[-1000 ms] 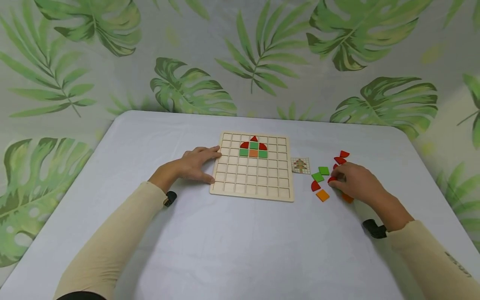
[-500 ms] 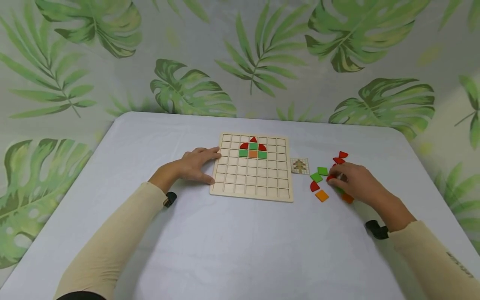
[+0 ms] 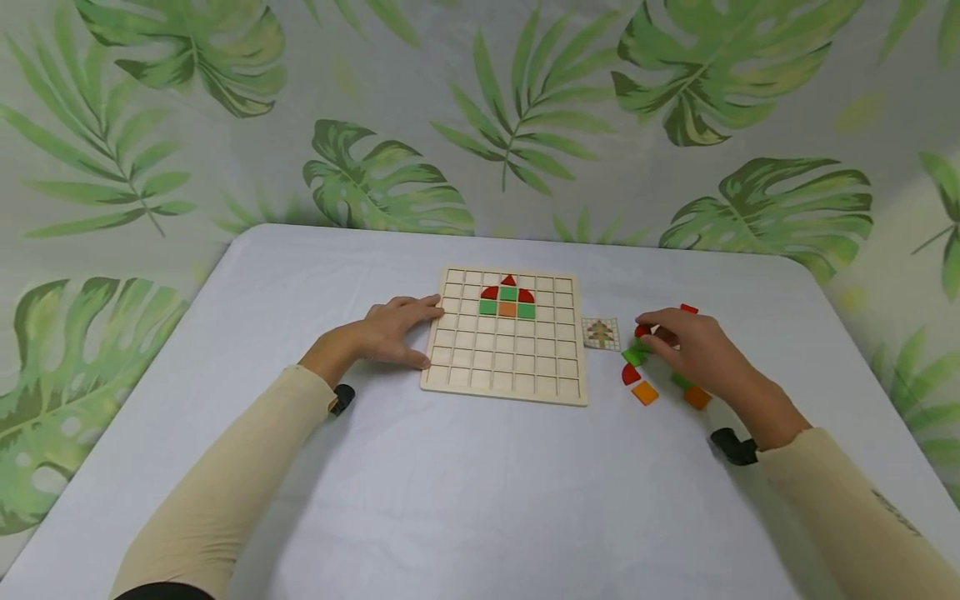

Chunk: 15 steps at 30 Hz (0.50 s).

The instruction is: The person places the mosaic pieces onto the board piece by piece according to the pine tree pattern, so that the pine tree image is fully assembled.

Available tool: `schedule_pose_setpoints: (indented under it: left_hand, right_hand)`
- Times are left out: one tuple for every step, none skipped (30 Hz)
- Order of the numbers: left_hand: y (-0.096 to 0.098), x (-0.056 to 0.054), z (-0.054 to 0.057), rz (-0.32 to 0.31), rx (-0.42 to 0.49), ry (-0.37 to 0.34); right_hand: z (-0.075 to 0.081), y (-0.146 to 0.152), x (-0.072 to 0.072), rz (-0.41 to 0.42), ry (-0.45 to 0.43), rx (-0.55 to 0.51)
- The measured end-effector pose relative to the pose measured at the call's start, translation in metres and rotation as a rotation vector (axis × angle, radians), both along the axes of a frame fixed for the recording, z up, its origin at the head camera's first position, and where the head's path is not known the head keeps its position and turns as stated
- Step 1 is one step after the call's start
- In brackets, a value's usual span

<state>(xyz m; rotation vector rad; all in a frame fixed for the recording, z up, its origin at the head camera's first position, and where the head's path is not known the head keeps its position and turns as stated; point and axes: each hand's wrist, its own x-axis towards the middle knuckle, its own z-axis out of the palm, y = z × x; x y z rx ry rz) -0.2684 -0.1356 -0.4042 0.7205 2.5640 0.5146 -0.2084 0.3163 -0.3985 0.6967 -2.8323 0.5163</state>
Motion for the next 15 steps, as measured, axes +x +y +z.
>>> schedule_pose_setpoints:
  left_hand:
    - [0.0,0.0,0.001,0.002,0.0,-0.001]
    - [0.0,0.0,0.001,0.003,-0.001,-0.002]
    - [0.0,0.0,0.002,0.004,-0.002,-0.001]
    - [0.001,0.0,0.002,0.005,-0.001,0.001]
    - [0.001,0.0,0.002,0.007,0.003,0.004]
    - [0.001,0.001,0.002,0.006,0.007,0.009]
    - [0.001,0.001,0.001,0.003,0.01,0.015]
    - [0.0,0.002,-0.001,0.0,0.012,0.015]
    - [-0.001,0.003,-0.003,-0.003,0.011,0.017]
    - [0.0,0.003,-0.003,-0.009,0.01,0.016]
    - [0.001,0.002,-0.004,-0.011,0.007,0.015]
    - [0.002,0.002,-0.004,-0.014,0.001,0.017]
    - [0.003,0.002,-0.003,-0.015,-0.002,0.018]
    - [0.004,0.001,-0.002,-0.015,-0.002,0.021]
    - [0.006,0.0,-0.001,-0.018,0.002,0.029]
  right_hand:
    - [0.002,-0.004,-0.003,0.011,0.008,-0.002]
    - [0.004,-0.009,-0.006,0.019,0.013,0.0]
    - [0.006,-0.015,-0.01,0.033,0.022,0.004]
    - [0.007,-0.019,-0.013,0.047,0.029,0.008]
    - [0.009,-0.025,-0.017,0.063,0.035,0.01]
    - [0.011,-0.03,-0.02,0.07,0.027,0.012]
    - [0.013,-0.035,-0.022,0.074,0.016,0.012]
    - [0.014,-0.041,-0.025,0.081,0.01,0.013]
    - [0.015,-0.046,-0.028,0.094,0.008,0.012]
    - [0.017,-0.049,-0.028,0.093,0.0,0.003]
    - [0.018,-0.053,-0.029,0.096,-0.004,-0.004]
    - [0.019,-0.056,-0.031,0.1,-0.004,-0.013]
    - [0.021,-0.058,-0.032,0.104,-0.003,-0.021]
    - [0.022,-0.06,-0.033,0.105,0.001,-0.026]
    - [0.024,-0.062,-0.034,0.101,0.005,-0.034]
